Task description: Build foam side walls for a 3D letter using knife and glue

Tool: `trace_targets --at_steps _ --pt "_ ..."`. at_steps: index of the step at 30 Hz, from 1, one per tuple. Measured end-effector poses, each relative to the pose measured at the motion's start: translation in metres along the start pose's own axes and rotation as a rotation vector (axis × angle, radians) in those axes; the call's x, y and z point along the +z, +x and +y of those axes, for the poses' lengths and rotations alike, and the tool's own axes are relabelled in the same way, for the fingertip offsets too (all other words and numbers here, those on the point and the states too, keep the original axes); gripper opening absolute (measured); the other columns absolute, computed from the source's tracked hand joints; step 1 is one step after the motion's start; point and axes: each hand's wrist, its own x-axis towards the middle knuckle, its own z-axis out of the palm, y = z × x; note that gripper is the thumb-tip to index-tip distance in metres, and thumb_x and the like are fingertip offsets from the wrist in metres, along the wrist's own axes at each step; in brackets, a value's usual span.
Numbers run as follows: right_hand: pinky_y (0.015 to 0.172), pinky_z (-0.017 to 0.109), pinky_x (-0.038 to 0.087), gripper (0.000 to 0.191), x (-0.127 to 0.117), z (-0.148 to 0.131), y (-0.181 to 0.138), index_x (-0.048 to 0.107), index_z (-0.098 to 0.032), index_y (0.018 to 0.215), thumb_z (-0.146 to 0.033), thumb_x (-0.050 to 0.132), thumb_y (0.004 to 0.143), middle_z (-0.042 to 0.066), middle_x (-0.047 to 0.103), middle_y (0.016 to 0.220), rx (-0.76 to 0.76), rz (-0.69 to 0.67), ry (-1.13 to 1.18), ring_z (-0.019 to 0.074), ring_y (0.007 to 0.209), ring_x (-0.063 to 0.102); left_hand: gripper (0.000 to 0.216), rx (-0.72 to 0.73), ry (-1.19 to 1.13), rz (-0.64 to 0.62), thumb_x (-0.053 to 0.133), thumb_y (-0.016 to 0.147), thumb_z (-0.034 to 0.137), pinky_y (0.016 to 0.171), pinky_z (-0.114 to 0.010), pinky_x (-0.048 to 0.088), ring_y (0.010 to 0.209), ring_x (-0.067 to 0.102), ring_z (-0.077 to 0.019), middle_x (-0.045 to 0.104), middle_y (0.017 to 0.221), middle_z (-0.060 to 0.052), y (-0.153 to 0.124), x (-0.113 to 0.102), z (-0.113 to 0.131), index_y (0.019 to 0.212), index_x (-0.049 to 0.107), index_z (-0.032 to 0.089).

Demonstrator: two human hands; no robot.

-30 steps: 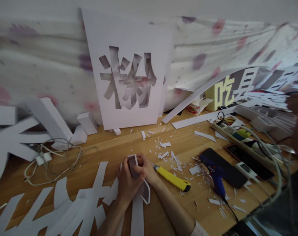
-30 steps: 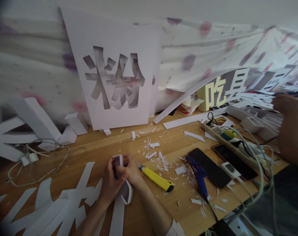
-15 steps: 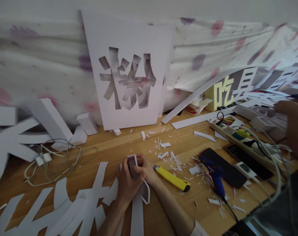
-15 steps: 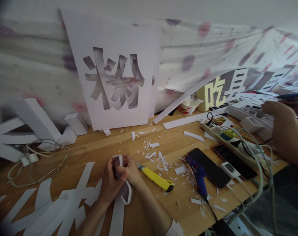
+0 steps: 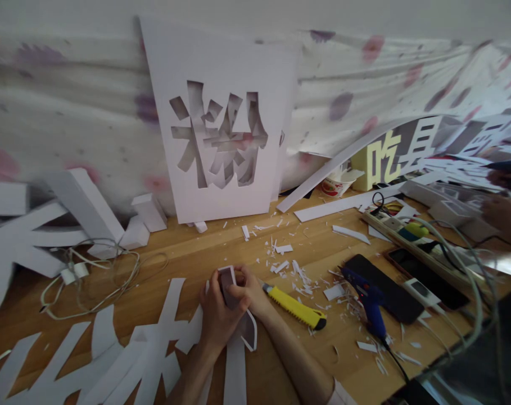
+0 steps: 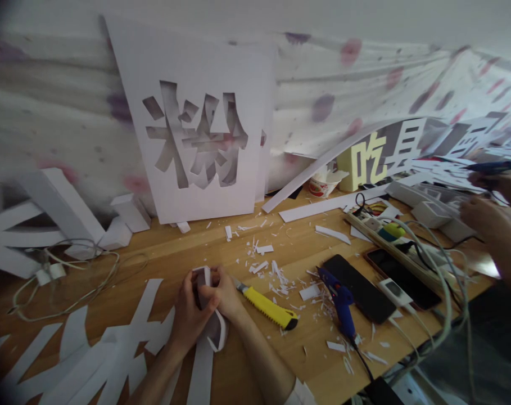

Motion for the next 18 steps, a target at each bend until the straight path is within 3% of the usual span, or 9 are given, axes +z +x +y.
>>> trace_targets --at_steps 6,12,18 --pt "0.06 0.027 0.043 0.047 0.001 -0.0023 -0.0006 0.055 -0.022 0.099 -0.025 0.071 0.054 -0.005 0.067 0.069 0.001 -0.013 0.008 0.0162 0.062 0.06 0.077 0.006 -0.007 0.006 0.062 0.073 0.051 0.105 -0.065 0.036 0.121 0.057 -0.0371 0.059 0.128 -0.023 0.0015 -0.0012 0.0079 0.134 0.036 0.013" --pt "0.066 0.028 0.046 0.046 0.0007 -0.0005 0.0004 0.056 -0.022 0.097 -0.023 0.071 0.053 -0.004 0.069 0.073 -0.007 -0.002 0.01 0.0168 0.068 0.063 0.077 0.033 0.025 0.037 0.063 0.073 0.051 0.103 -0.065 0.038 0.119 0.058 -0.0382 0.06 0.126 -0.023 0.0014 -0.0007 0.0018 0.134 0.036 0.013" --pt "0.062 0.028 0.045 0.047 0.0012 -0.0005 0.0003 0.056 -0.022 0.098 -0.025 0.071 0.054 -0.003 0.069 0.074 0.002 0.001 0.006 0.0177 0.066 0.063 0.078 0.034 0.018 0.016 0.063 0.075 0.053 0.102 -0.063 0.04 0.12 0.057 -0.0383 0.06 0.126 -0.022 0.0014 -0.0008 -0.001 0.135 0.036 0.013"
